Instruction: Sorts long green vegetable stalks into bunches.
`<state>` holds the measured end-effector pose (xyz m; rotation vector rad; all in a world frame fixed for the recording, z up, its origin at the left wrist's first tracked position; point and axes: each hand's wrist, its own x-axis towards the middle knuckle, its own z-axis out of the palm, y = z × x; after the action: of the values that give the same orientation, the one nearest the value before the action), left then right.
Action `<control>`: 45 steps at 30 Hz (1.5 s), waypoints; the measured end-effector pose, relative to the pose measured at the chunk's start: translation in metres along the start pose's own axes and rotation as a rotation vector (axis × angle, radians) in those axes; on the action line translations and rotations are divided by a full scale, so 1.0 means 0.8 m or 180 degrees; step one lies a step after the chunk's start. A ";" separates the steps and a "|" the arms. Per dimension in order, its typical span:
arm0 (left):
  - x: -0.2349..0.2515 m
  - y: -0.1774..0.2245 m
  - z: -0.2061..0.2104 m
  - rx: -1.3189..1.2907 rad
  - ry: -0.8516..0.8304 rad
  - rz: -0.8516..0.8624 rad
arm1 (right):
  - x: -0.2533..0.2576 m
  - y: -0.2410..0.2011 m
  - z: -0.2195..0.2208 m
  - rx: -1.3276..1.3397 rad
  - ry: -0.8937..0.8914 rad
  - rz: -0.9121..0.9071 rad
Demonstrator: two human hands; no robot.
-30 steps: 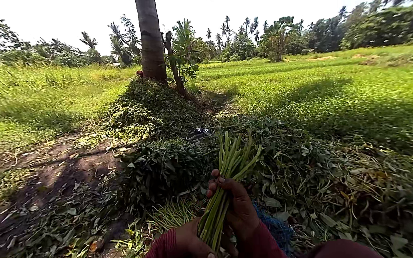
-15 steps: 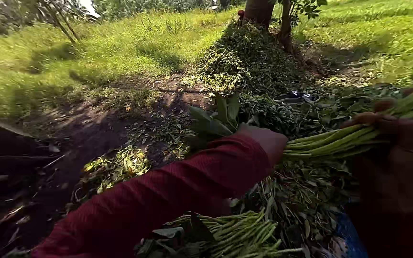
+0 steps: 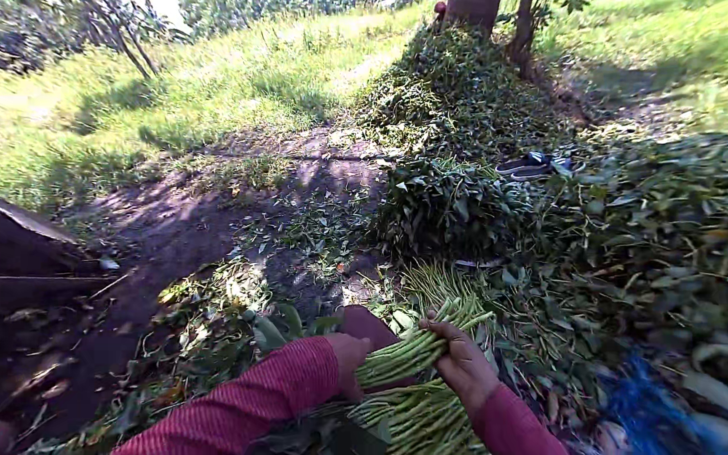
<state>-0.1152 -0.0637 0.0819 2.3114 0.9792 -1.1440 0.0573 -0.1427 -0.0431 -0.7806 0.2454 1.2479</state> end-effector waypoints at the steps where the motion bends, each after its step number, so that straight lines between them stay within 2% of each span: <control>1: 0.000 -0.007 0.007 -0.0050 -0.0038 0.0106 | 0.001 0.008 -0.008 -0.0027 0.0088 0.0041; 3: -0.004 -0.021 0.020 -0.0102 0.0182 0.0307 | 0.005 0.018 -0.019 -0.0056 0.0227 0.0080; 5: -0.027 -0.027 0.036 -0.0069 0.0830 0.0595 | 0.007 0.019 -0.021 -0.0077 0.0306 0.0064; 6: -0.039 -0.028 0.050 -0.0017 0.1444 0.0873 | 0.007 0.018 -0.018 -0.0098 0.0341 0.0047; 8: -0.042 -0.024 0.089 0.0284 0.3022 0.1679 | 0.007 0.016 -0.012 -0.0149 0.0389 0.0010; 9: -0.047 -0.013 0.103 0.0297 0.3246 0.1933 | 0.006 0.015 -0.009 -0.0167 0.0396 -0.0006; 10: -0.059 0.000 0.116 0.0268 0.3097 0.1993 | 0.006 0.015 -0.005 -0.0170 0.0416 -0.0015; 12: -0.078 0.016 0.138 0.0378 0.2585 0.1704 | 0.004 0.013 0.002 -0.0197 0.0428 -0.0010; 13: -0.080 0.014 0.145 0.0496 0.2532 0.1524 | 0.003 0.011 0.006 -0.0205 0.0419 -0.0012; 16: -0.084 -0.013 0.156 0.0567 0.2839 0.1088 | -0.002 0.006 0.017 -0.0172 0.0394 0.0000; 20: -0.100 -0.035 0.173 0.0146 0.3090 0.0789 | -0.009 0.002 0.041 -0.0110 0.0346 0.0070; 26: -0.086 -0.038 0.210 -0.0232 0.3719 0.0336 | -0.027 -0.004 0.085 -0.0231 0.0129 -0.0036; 32: -0.069 -0.036 0.199 0.0017 0.4245 0.0173 | -0.040 -0.005 0.131 -0.0382 -0.0102 -0.0234; 34: -0.071 -0.029 0.189 0.0103 0.4014 0.0078 | -0.043 -0.002 0.141 -0.0382 -0.0189 -0.0259; 37: -0.081 -0.014 0.180 0.0014 0.3363 -0.0186 | -0.040 0.000 0.139 -0.0386 -0.0166 -0.0275; 43: -0.083 -0.007 0.193 -0.0155 0.2940 -0.0268 | -0.021 -0.002 0.109 -0.0309 0.0072 -0.0127; 45: -0.080 -0.009 0.194 -0.0395 0.2581 -0.0362 | -0.014 -0.001 0.102 -0.0233 0.0173 -0.0084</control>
<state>-0.2313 -0.1780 0.0404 2.6654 1.4009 -0.1151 0.0350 -0.0982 0.0225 -0.8790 0.2339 1.2173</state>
